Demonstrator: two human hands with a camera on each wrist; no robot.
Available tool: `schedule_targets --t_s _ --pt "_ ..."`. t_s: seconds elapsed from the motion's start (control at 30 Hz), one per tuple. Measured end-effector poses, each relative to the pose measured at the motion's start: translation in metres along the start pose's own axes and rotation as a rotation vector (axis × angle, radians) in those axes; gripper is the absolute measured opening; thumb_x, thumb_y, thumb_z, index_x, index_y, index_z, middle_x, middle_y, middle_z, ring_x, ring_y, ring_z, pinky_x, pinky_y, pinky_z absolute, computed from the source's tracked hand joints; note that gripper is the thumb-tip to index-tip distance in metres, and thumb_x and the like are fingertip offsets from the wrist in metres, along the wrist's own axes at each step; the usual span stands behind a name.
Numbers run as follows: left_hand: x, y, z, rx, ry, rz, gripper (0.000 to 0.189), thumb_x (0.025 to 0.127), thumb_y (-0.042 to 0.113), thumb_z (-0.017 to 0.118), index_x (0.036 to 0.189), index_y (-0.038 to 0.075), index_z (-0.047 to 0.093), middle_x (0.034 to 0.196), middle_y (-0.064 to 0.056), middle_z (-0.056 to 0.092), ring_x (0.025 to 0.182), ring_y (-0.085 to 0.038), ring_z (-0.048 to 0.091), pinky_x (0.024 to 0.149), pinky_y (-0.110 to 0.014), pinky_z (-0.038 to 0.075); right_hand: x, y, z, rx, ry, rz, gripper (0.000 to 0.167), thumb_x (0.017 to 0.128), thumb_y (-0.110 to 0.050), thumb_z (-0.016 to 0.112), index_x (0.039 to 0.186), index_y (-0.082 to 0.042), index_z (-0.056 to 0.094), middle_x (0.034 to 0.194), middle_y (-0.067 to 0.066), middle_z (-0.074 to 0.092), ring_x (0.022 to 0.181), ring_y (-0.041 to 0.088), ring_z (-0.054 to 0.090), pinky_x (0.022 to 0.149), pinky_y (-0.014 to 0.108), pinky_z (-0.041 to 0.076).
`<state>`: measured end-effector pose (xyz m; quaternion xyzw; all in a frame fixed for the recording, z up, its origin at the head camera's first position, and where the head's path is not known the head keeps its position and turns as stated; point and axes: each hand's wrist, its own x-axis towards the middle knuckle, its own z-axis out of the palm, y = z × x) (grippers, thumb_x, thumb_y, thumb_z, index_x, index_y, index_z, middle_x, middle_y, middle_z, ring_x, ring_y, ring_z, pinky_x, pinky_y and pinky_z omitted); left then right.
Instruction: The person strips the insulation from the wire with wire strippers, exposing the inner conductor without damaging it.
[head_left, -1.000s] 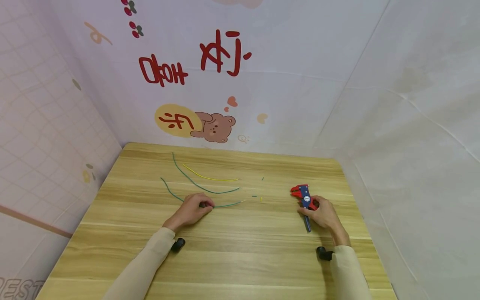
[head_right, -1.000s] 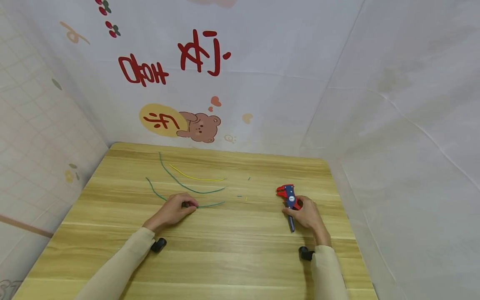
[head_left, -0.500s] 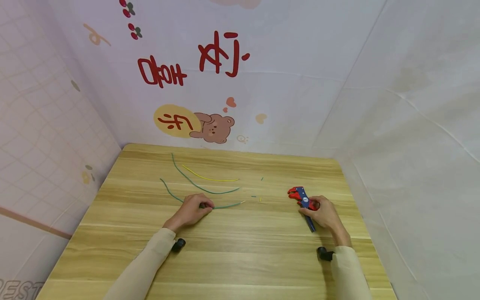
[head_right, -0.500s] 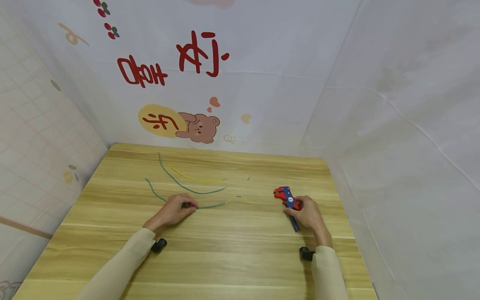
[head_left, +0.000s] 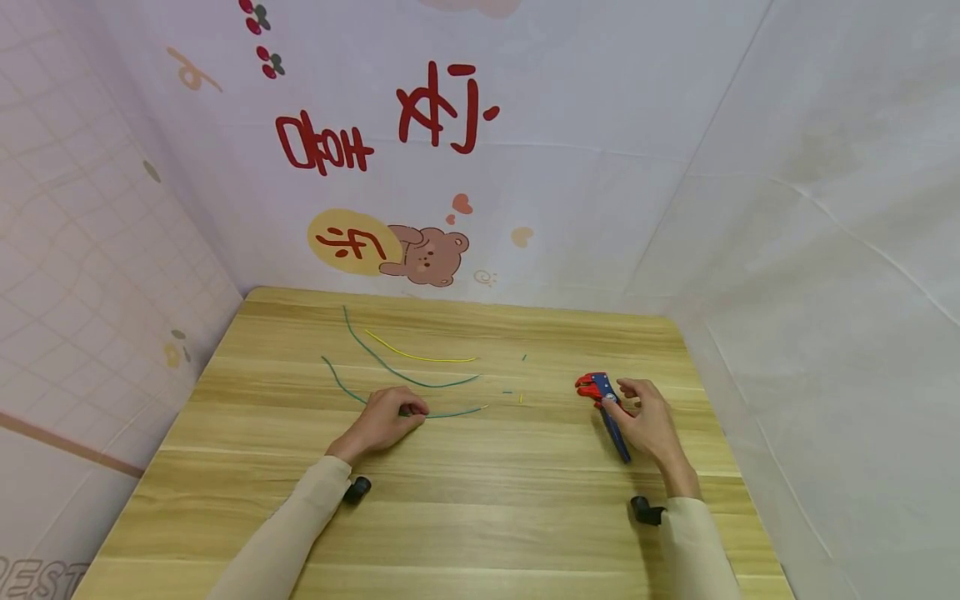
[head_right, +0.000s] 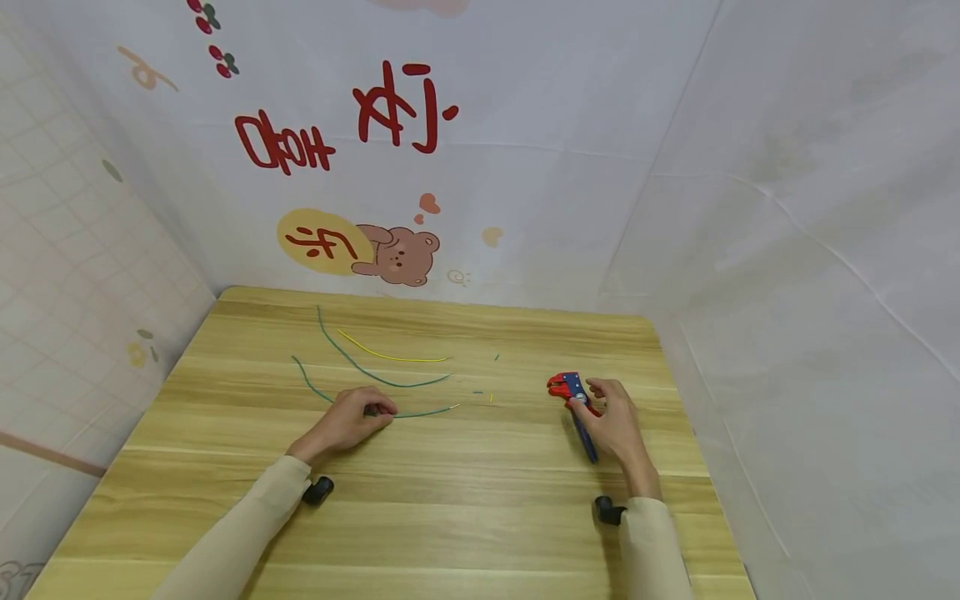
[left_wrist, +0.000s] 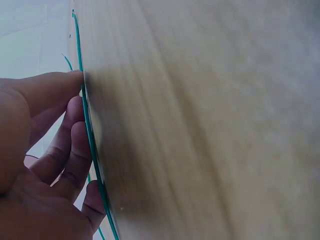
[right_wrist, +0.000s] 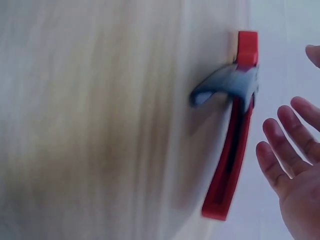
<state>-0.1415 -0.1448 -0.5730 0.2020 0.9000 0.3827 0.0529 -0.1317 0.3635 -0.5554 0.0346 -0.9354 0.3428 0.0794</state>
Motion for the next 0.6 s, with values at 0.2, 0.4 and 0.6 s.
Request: schedule_targets --t_s 0.2,0.4,0.6 --pt "-0.003 0.001 -0.001 0.018 0.034 0.012 0.012 0.104 0.013 0.083 0.115 0.01 0.086 0.107 0.0 0.081 0.097 -0.015 0.074 0.092 -0.035 0.06 -0.001 -0.018 0.005 0.001 0.03 -0.09 0.053 0.106 -0.023 0.082 0.149 0.003 0.065 0.142 0.026 0.069 0.126 0.045 0.068 0.099 0.068 0.06" --pt "-0.007 0.003 -0.005 0.054 0.12 0.088 0.024 0.104 0.014 0.083 0.126 0.005 0.083 0.12 -0.007 0.083 0.11 -0.027 0.078 0.099 -0.051 0.062 0.0 -0.035 0.014 0.02 0.042 -0.198 0.05 0.103 -0.018 0.084 0.146 0.002 0.068 0.142 0.027 0.071 0.124 0.05 0.072 0.101 0.068 0.058" --pt "-0.01 0.007 -0.014 0.126 0.191 0.162 0.033 0.103 0.013 0.085 0.134 0.004 0.079 0.131 -0.014 0.078 0.122 -0.037 0.075 0.103 -0.064 0.054 -0.001 -0.054 0.024 -0.001 0.012 -0.288 0.052 0.102 -0.016 0.083 0.148 0.001 0.066 0.144 0.025 0.071 0.133 0.049 0.07 0.105 0.067 0.059"
